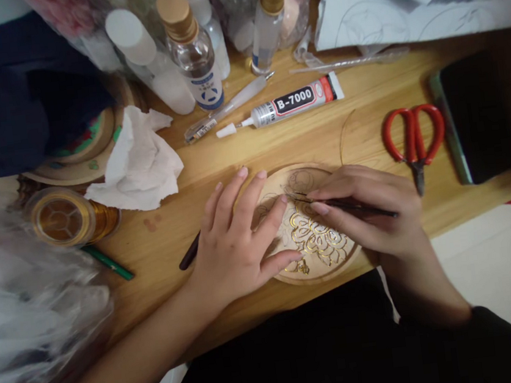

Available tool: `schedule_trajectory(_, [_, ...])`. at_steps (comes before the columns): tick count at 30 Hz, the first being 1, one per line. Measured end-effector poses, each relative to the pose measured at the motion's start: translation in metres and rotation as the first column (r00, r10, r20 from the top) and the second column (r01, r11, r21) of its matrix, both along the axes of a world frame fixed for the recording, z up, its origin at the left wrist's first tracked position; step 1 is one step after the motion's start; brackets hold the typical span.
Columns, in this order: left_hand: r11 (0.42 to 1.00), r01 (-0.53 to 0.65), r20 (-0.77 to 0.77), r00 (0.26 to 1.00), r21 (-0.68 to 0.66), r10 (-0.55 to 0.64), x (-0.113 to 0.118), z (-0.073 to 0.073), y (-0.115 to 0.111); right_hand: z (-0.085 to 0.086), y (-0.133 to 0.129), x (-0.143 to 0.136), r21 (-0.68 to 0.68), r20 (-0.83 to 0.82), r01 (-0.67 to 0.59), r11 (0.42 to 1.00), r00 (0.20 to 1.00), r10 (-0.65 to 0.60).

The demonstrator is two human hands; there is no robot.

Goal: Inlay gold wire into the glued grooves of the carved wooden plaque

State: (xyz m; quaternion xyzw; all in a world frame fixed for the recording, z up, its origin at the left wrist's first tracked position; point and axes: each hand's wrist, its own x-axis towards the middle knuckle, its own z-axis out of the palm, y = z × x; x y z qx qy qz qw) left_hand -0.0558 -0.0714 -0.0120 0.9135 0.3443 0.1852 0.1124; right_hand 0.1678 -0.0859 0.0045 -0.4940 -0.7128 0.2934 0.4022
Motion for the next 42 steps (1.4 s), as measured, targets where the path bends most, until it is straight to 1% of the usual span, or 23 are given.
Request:
schedule_trajectory(4, [1.0,0.002,0.011,1.0,0.007,-0.002,0.0,-0.001,0.0,0.0,-0.003,0.0,0.01,-0.071,0.079,0.997,0.994,-0.078])
schedule_trajectory(8, [0.999,0.005,0.046,0.999,0.046,-0.007,0.0,-0.001,0.001,0.0,-0.005,0.001,0.064,-0.085,0.198,0.978,0.978,-0.193])
schedule_trajectory(10, [0.999,0.007,0.055,0.998,0.051,-0.009,-0.001,0.0,0.002,0.0,-0.006,0.002,0.084,-0.06,0.258,0.962,0.965,-0.254])
schedule_trajectory(13, [0.999,-0.002,0.063,0.998,0.052,-0.002,-0.001,0.001,0.002,0.001,-0.009,0.005,0.079,-0.003,0.333,0.939,0.943,-0.334])
schedule_trajectory(17, [0.999,-0.012,0.069,0.998,0.05,0.009,-0.001,0.0,0.0,0.007,-0.018,0.005,0.085,0.095,0.385,0.919,0.915,-0.392])
schedule_trajectory(20, [0.999,-0.016,0.065,0.998,0.041,0.013,0.0,-0.002,-0.001,0.013,-0.027,-0.001,0.127,0.171,0.359,0.925,0.91,-0.376])
schedule_trajectory(23, [0.999,-0.01,0.046,0.999,0.052,0.007,0.0,-0.002,-0.002,0.015,-0.037,-0.011,0.139,0.221,0.273,0.952,0.928,-0.299])
schedule_trajectory(26, [0.998,-0.015,0.035,0.999,0.064,0.012,0.001,-0.001,-0.002,0.009,-0.045,-0.022,0.137,0.233,0.197,0.971,0.946,-0.225])
schedule_trajectory(30, [0.996,-0.011,0.049,0.999,0.093,0.006,0.001,-0.002,-0.003,-0.001,-0.045,-0.031,0.177,0.26,0.144,0.974,0.947,-0.187])
schedule_trajectory(35, [0.996,-0.034,0.06,0.998,0.084,0.029,0.001,-0.003,-0.003,-0.006,-0.043,-0.033,0.205,0.286,0.145,0.968,0.937,-0.201])
schedule_trajectory(38, [0.996,-0.032,0.073,0.997,0.087,0.026,0.001,-0.003,-0.003,-0.006,-0.043,-0.033,0.181,0.282,0.165,0.969,0.936,-0.212])
schedule_trajectory(42, [0.996,-0.032,0.088,0.996,0.08,0.025,0.001,-0.004,-0.003,-0.005,-0.04,-0.03,0.15,0.253,0.158,0.976,0.948,-0.192])
